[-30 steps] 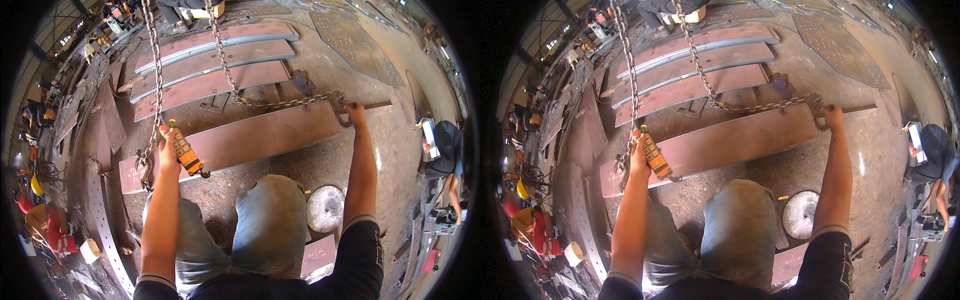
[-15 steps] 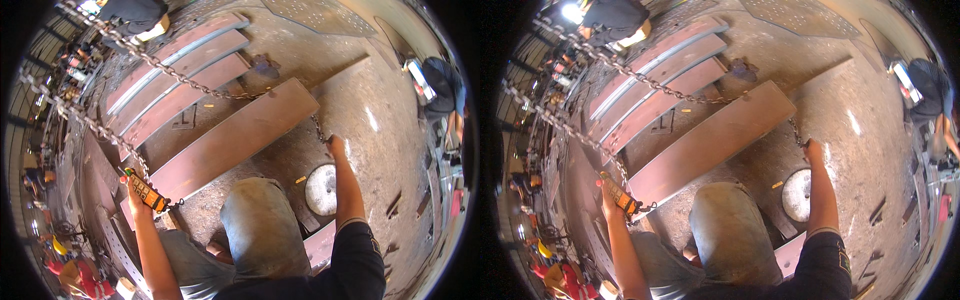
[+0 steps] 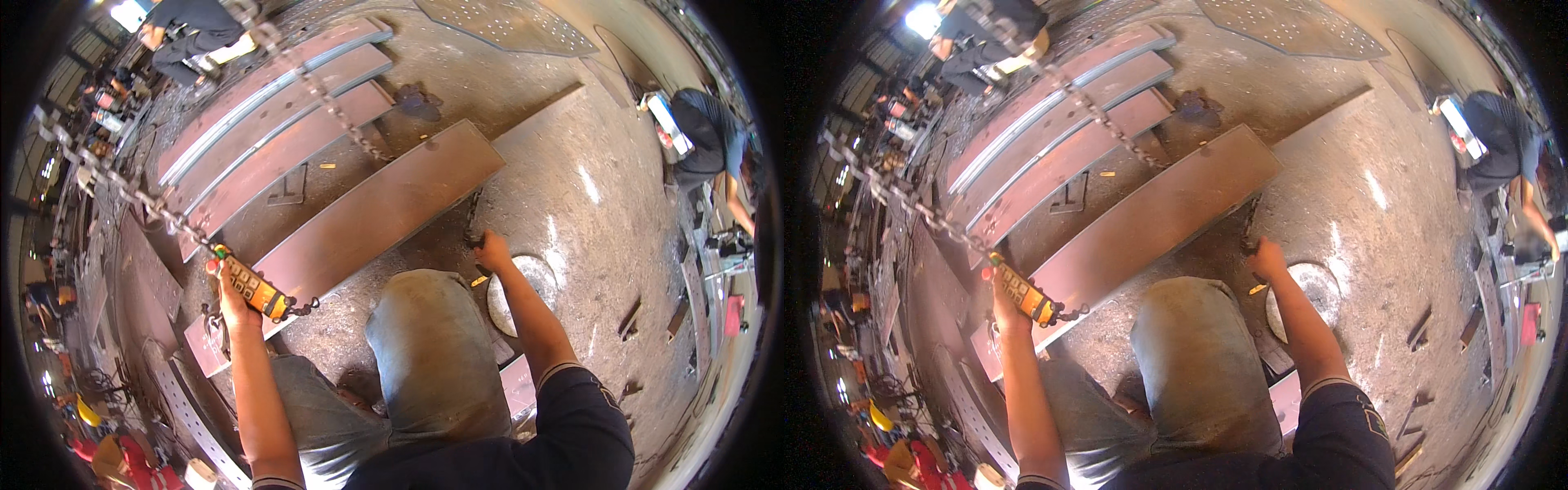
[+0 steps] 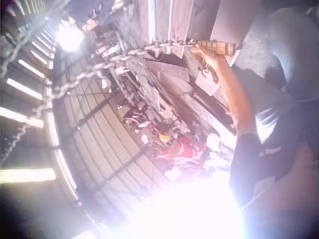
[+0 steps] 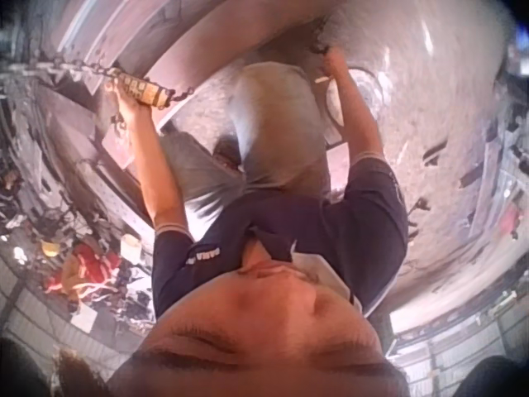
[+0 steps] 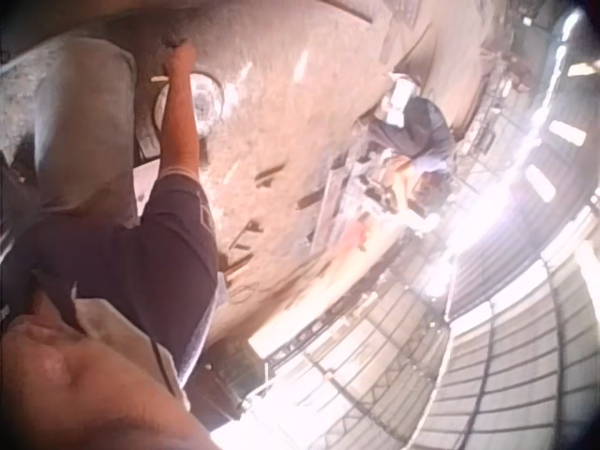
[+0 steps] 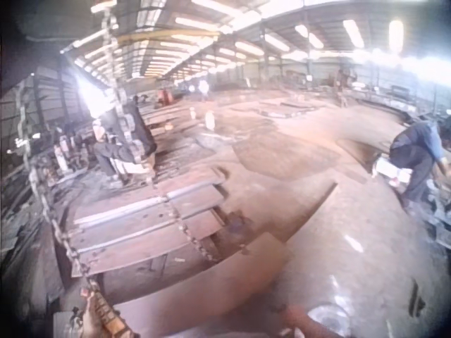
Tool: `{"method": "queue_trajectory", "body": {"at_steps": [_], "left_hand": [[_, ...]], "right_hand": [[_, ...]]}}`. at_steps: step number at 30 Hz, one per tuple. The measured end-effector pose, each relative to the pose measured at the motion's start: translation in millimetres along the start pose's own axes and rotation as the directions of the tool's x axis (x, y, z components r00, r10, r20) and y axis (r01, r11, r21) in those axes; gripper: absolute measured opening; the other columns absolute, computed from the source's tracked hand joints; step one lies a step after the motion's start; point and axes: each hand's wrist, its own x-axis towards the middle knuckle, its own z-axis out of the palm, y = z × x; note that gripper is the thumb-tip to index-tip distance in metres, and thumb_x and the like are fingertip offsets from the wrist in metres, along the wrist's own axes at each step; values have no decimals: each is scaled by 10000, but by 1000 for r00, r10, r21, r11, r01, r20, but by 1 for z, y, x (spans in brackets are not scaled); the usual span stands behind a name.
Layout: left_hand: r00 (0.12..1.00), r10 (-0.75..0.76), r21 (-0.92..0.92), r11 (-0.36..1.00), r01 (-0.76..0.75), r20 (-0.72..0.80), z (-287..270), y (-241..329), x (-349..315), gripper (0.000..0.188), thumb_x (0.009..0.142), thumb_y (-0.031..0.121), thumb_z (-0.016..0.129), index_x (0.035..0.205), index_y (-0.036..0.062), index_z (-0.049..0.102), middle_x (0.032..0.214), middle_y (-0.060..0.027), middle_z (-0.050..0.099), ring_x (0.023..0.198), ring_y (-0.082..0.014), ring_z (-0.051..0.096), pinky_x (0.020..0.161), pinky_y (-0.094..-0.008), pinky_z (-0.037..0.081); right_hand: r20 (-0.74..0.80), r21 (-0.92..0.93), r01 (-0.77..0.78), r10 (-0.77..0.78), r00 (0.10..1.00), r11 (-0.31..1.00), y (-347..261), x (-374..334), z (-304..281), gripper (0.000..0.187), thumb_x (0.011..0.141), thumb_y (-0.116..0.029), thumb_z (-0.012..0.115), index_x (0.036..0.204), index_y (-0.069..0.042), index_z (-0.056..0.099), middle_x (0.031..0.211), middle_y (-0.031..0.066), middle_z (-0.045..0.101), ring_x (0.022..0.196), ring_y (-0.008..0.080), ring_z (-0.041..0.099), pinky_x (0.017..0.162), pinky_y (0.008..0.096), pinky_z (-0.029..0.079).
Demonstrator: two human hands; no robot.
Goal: The person operates an overhead crane using a handheld remote to lift and move a long metal beam. They attach chains to the beam, lift it, and reposition it within the workshop while other workers are present in the background.
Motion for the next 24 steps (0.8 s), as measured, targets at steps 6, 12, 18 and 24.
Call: {"method": "queue_trajectory", "body": {"at_steps": [6,12,18,24], "left_hand": [[998,20,13,1000,-20,65,-14,16,-8,411,956,398,679,1225,111,558,857,-66,630,693,-231,682,604,-389,600],[993,54,3,999,-54,101,-32,19,3,399,961,378,677,1223,100,562,909,-43,625,697,-210,675,611,-372,596],[997,40,-21,999,-38,68,-42,23,18,403,944,419,683,1170,99,589,820,-65,616,650,-245,676,560,-394,593],[994,56,16,998,-58,96,-53,39,4,515,947,419,695,1285,74,516,959,-69,620,722,-218,678,631,-366,600]], "right_hand": [[-147,-38,-264,256,956,964,-29,-46,19,379,820,-138,703,1134,17,558,977,278,694,950,484,661,824,535,524],[-180,43,-55,62,982,998,-67,-109,-20,368,848,-166,695,1135,8,543,966,298,691,924,485,669,801,524,532],[-133,-22,-140,136,982,990,-51,-147,-38,356,816,-166,725,1095,-9,570,949,270,705,924,457,687,811,503,546],[-43,-83,-66,63,997,994,-41,-105,-55,299,788,-154,737,1034,-6,656,979,218,727,954,358,709,814,426,556]]}}
